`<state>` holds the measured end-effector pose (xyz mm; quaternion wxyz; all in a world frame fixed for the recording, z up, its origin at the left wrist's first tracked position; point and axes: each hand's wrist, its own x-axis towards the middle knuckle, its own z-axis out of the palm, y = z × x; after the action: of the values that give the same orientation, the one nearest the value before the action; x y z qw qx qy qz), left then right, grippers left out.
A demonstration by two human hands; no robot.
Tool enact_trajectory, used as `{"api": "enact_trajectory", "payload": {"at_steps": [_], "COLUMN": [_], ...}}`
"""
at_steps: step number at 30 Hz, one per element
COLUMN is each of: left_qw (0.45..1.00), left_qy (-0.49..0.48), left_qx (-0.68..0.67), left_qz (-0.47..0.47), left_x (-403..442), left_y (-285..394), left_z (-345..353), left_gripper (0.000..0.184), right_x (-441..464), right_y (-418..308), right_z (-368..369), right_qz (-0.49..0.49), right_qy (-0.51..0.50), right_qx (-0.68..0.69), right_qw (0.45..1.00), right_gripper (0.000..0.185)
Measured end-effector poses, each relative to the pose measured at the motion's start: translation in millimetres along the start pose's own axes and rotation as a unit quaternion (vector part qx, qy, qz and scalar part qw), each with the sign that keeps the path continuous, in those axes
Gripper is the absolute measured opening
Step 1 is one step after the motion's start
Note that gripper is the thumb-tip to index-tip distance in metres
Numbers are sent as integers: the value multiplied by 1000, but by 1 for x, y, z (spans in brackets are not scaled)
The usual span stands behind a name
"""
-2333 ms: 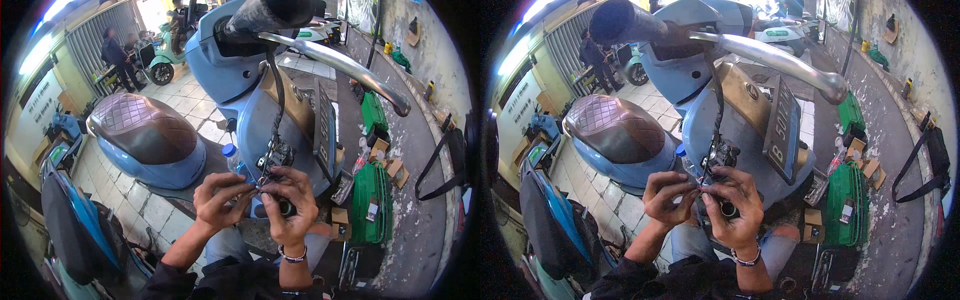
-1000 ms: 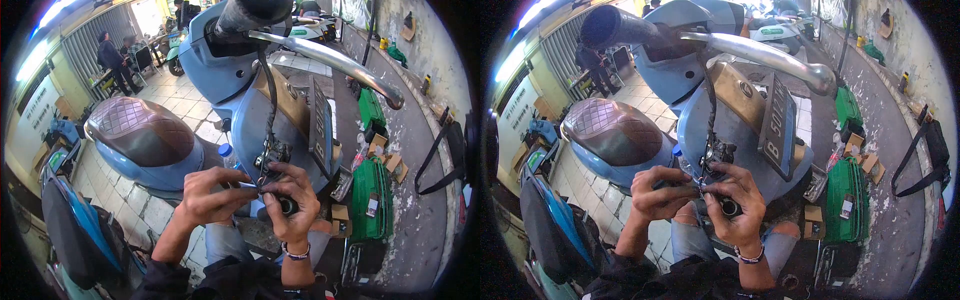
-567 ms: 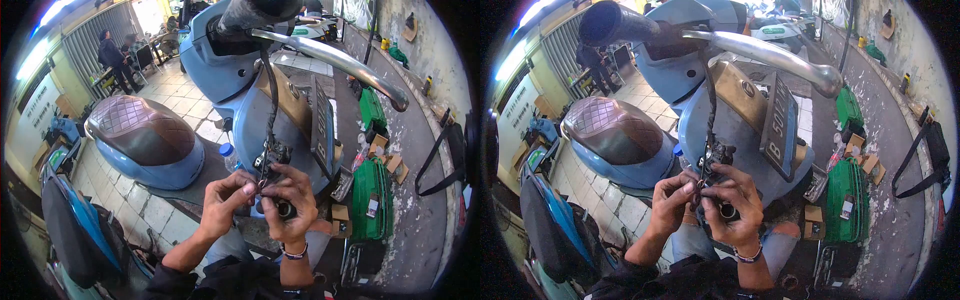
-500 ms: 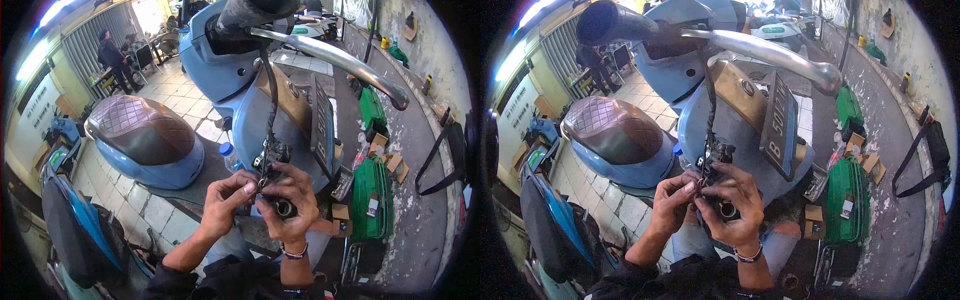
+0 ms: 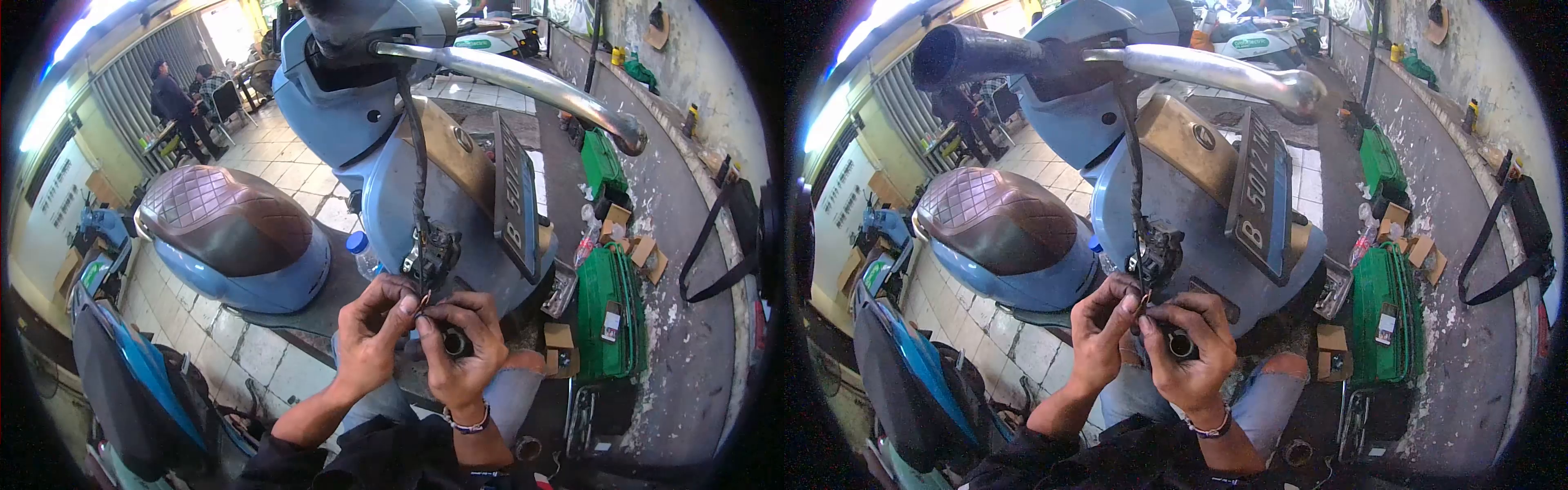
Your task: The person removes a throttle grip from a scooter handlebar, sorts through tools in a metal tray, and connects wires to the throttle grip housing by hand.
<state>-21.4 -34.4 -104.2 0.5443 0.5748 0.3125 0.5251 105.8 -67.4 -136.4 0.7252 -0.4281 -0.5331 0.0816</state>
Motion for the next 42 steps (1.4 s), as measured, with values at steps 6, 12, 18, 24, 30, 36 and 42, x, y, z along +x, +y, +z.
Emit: {"api": "enact_trajectory", "payload": {"at_steps": [6,12,18,24,30,36,42], "left_qw": [914,810,798,980,998,999,995], "left_qy": [86,38,34,51,36,-2,-7], "left_qx": [208,375,394,106,-44,-50,-90], "left_qz": [336,450,456,162,24,-2,-30], "left_x": [1,12,12,-13,-16,-8,-7], "left_y": [-36,-17,-16,-28,-31,-22,-16], "left_z": [-13,-26,-25,5,3,-3,-3], "left_gripper": [23,25,30,17,21,23,20], "right_x": [0,2,5,2,-1,-4,-3], "right_y": [-5,0,-6,-6,-9,-1,-2], "right_z": [-3,-6,-8,-6,-2,-4,-5], "right_qz": [88,78,86,69,81,91,94], "right_qy": [15,4,-5,8,31,41,27], "right_qx": [52,54,63,44,50,62,84], "right_qw": [995,995,994,997,995,993,992], "right_gripper": [12,13,13,13,13,12,11]}}
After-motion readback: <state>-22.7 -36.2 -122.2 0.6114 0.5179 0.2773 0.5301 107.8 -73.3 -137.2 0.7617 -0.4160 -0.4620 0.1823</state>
